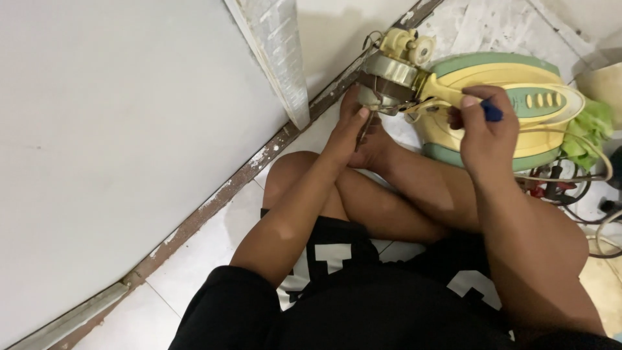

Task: Cleaning a motor assembly and its housing using a small brush to remove dust and debris.

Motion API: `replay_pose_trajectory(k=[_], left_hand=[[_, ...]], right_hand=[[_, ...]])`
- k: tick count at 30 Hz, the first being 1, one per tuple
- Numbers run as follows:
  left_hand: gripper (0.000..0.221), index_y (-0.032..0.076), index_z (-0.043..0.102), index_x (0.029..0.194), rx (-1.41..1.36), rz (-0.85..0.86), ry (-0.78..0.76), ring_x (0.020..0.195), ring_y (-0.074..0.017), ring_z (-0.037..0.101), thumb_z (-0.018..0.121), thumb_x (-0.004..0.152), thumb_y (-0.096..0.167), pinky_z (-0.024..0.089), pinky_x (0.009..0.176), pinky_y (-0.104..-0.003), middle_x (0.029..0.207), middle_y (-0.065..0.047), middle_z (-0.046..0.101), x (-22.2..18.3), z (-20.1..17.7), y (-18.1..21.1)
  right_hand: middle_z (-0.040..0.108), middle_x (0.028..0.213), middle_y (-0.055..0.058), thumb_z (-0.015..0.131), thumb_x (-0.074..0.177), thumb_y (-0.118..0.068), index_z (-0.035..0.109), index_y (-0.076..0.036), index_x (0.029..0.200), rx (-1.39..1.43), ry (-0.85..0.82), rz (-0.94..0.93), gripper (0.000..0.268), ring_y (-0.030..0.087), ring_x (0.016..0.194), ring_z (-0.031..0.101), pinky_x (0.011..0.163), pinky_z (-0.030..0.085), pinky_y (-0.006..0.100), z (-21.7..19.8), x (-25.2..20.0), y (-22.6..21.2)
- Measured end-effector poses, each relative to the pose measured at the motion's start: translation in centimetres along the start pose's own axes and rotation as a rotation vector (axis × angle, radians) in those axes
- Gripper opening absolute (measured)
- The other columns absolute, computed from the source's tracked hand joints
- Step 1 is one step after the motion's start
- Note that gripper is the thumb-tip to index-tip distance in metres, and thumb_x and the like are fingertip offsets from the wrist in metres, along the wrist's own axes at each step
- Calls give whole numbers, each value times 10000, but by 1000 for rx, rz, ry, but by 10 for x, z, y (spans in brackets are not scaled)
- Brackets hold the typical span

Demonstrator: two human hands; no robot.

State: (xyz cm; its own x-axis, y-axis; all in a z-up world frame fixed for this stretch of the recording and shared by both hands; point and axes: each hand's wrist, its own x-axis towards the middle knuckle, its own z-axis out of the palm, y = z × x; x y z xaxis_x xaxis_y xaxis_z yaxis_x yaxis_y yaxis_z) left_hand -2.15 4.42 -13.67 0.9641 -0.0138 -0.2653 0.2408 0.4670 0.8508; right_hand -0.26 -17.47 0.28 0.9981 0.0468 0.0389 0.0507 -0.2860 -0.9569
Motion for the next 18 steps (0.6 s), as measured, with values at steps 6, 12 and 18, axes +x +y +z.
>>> replay_pose_trajectory(k=[6, 12, 18], left_hand=[[631, 115, 380, 1489, 28, -92, 14, 977, -185, 643, 502, 973, 458, 454, 816, -316, 1151, -110, 687, 8, -5, -15], [543, 57, 539, 1352, 28, -127, 37, 960, -167, 649, 500, 986, 456, 452, 825, -323, 1093, -76, 714, 3, -3, -7], [681, 40, 510, 1383, 8, -130, 20, 948, -185, 618, 523, 922, 541, 432, 815, -326, 1093, -104, 682, 7, -5, -10]], right_hand=[[611, 993, 109, 475, 1116, -67, 570, 2, 1238, 0, 65, -19, 169, 175, 877, 630, 833, 538, 283, -10, -12, -16], [556, 1146, 152, 474, 1092, -101, 541, 12, 1232, 157, 34, -126, 192, 239, 937, 624, 902, 553, 344, -28, -28, -11], [551, 1134, 193, 457, 1096, -101, 486, 38, 1267, 190, -40, -278, 222, 272, 944, 596, 939, 541, 371, -26, -49, -24]])
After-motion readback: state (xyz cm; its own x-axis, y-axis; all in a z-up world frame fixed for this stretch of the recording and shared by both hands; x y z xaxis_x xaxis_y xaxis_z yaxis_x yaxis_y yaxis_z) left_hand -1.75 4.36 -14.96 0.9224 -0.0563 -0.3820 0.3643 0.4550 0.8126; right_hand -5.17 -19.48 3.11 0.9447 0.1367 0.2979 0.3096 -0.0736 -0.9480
